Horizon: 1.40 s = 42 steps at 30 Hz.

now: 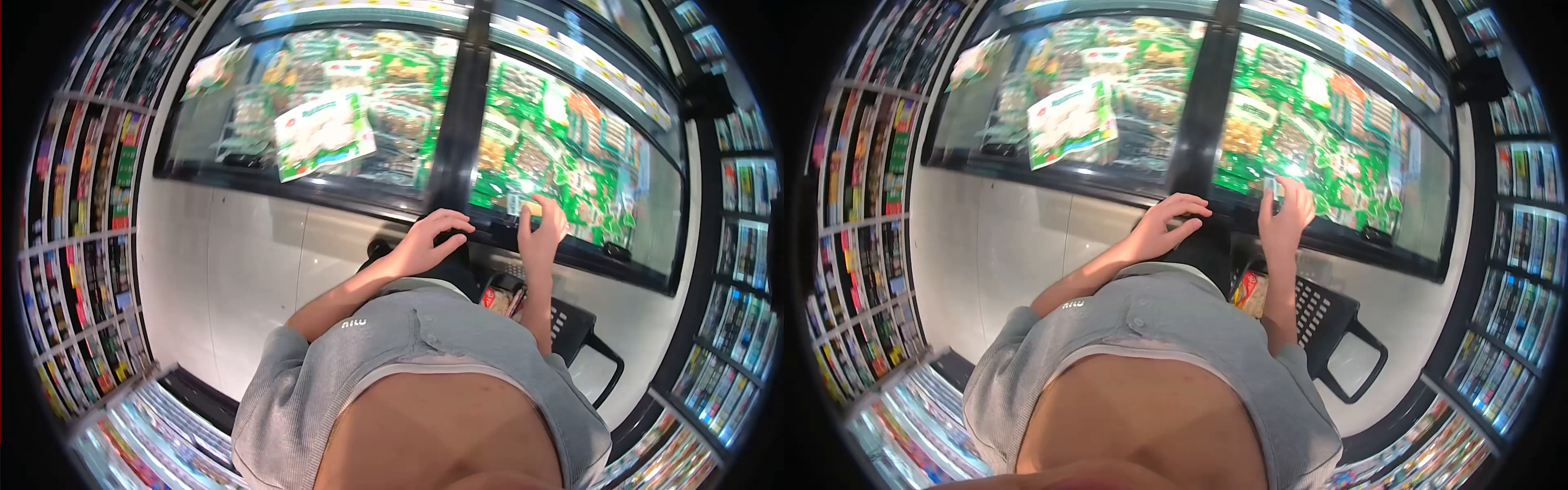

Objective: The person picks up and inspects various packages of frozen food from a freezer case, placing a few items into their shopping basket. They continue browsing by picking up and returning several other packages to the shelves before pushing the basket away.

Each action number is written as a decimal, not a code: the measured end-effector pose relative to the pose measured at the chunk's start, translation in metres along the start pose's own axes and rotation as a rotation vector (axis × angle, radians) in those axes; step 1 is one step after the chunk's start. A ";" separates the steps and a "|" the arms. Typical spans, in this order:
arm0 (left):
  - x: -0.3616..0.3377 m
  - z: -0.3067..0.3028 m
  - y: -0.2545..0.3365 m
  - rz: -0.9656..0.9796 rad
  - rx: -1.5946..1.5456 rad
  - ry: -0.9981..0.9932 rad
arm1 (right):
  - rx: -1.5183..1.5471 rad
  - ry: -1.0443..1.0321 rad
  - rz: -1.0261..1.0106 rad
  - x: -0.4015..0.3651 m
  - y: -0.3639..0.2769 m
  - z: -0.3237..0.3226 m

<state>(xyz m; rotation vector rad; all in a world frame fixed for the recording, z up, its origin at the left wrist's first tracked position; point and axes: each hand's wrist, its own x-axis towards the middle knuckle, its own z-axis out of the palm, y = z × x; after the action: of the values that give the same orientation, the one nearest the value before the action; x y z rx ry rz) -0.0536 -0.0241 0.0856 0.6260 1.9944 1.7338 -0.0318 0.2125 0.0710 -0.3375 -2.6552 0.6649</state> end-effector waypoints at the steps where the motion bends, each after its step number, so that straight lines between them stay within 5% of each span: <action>1: -0.017 -0.020 -0.005 -0.021 -0.060 0.083 | 0.085 -0.029 -0.071 -0.002 -0.036 0.017; 3: -0.055 -0.059 -0.015 0.067 -0.008 0.259 | 0.254 -0.134 -0.216 -0.010 -0.104 0.051; 7: -0.142 -0.128 -0.019 -0.166 -0.260 0.460 | 0.345 -0.270 -0.360 -0.020 -0.202 0.102; 15: -0.253 -0.185 -0.082 -0.298 -0.455 0.796 | 0.172 -0.294 -0.411 0.003 -0.270 0.165; 21: -0.230 -0.239 -0.086 -0.364 -0.469 0.813 | 0.027 -0.219 -0.495 0.038 -0.295 0.204; 34: -0.193 -0.459 -0.073 -0.356 -0.282 0.806 | -0.244 -0.012 -0.226 0.149 -0.340 0.294; 37: -0.185 -0.497 -0.079 -0.310 -0.296 0.740 | -0.116 0.054 -0.215 0.150 -0.376 0.306; 42: -0.165 -0.559 -0.093 -0.320 -0.151 0.664 | 0.091 -0.163 -0.230 0.111 -0.444 0.316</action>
<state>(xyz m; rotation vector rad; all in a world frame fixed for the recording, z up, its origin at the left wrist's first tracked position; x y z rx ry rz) -0.2526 -0.5795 0.0709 -0.3608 2.1718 2.0166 -0.3238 -0.2608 0.0655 0.0508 -2.7474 0.7639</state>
